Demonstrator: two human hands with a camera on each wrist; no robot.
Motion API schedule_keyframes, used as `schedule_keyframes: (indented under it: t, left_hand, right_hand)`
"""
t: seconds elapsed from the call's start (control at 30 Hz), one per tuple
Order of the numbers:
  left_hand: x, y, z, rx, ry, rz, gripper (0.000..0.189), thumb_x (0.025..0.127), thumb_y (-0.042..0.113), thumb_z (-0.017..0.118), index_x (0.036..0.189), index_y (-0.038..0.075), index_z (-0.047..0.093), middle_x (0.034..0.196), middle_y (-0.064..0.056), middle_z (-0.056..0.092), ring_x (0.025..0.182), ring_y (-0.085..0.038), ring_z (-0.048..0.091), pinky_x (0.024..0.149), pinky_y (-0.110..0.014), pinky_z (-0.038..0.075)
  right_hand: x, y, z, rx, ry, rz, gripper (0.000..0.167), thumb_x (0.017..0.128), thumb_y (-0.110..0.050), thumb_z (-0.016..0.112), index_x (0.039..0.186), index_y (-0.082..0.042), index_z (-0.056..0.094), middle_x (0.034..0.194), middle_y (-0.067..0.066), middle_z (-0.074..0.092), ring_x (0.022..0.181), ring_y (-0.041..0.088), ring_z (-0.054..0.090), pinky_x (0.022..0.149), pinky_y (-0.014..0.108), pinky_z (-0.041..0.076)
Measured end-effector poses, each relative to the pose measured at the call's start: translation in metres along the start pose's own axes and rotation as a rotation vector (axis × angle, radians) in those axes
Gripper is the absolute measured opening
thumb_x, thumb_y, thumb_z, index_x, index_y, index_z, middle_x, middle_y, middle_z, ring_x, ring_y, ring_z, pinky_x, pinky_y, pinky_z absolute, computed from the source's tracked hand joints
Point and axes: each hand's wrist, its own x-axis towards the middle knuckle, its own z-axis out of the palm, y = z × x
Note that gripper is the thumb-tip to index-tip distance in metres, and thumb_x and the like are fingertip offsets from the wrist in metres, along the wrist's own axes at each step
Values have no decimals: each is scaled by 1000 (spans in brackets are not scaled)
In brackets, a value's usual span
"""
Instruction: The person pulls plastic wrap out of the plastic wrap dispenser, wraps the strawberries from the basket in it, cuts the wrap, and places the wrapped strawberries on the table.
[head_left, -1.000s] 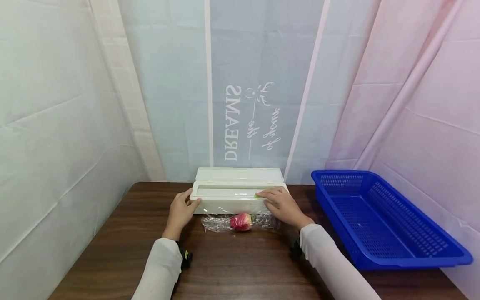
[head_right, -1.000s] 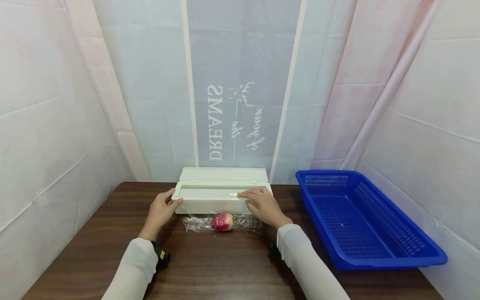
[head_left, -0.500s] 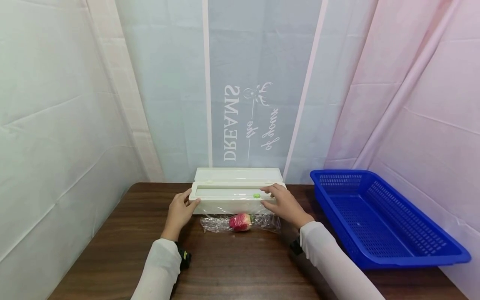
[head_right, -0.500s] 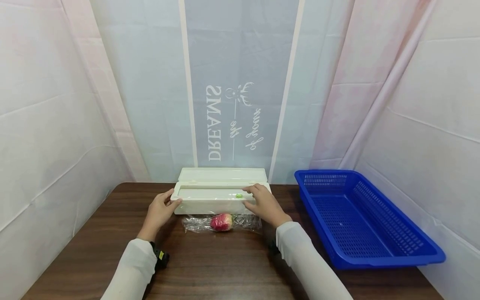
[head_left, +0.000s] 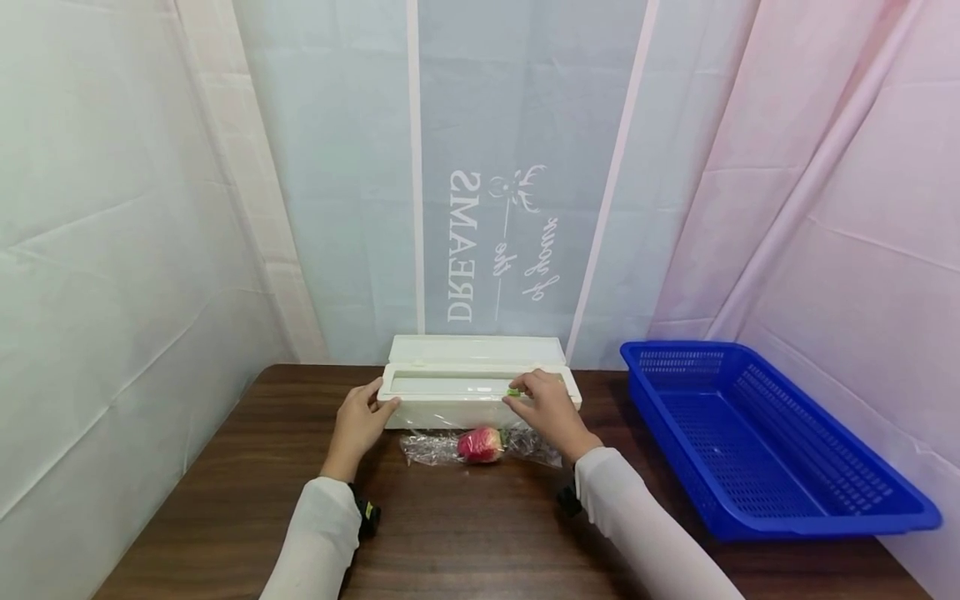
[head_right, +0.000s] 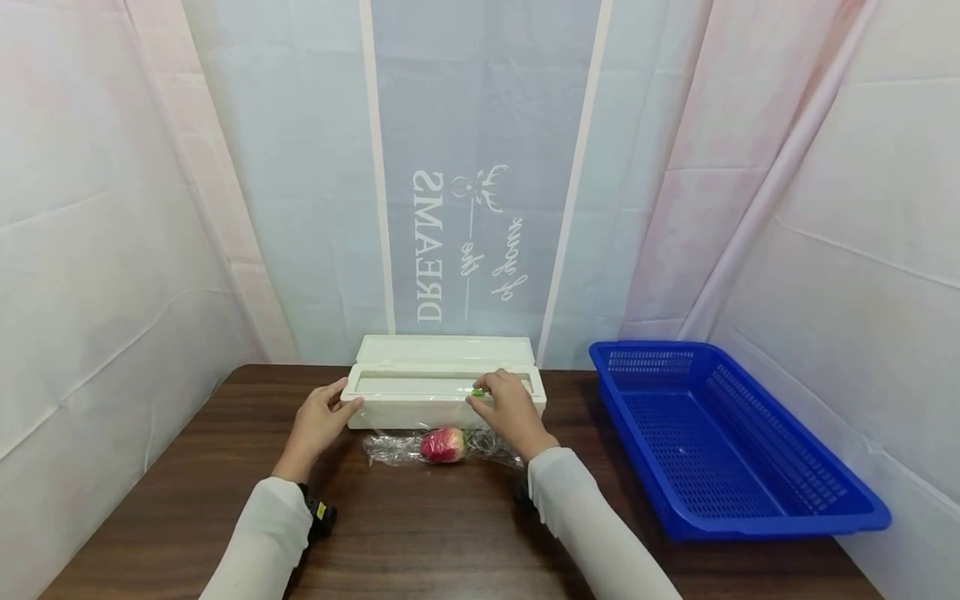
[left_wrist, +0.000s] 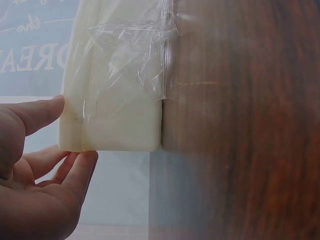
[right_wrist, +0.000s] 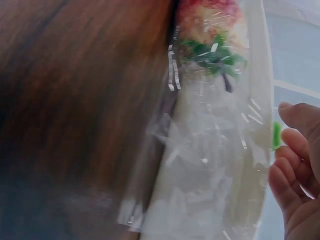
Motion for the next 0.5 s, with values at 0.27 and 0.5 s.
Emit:
schedule_keyframes:
  t: [0.27,0.5]
  left_hand:
    - [1,1,1,2,27,22,62,98,20,68,148,-7,42,139,-31,44,123,-41,53,98,-49,49]
    - [-1,2,2,13,26,22,62,98,20,68,147,-8,42,139,-31,45,122,-42,54,98,-50,49]
  right_hand:
    - [4,0,0,-6,-45,74,22,88,-27,80,100,-12,69,92,-1,62,84,16,58,74,36,52]
    - [8,-3,-4,-39,-117,114,23,86,-28,82,97,-13,68,92,-1,61,85,17,58,79,39,50]
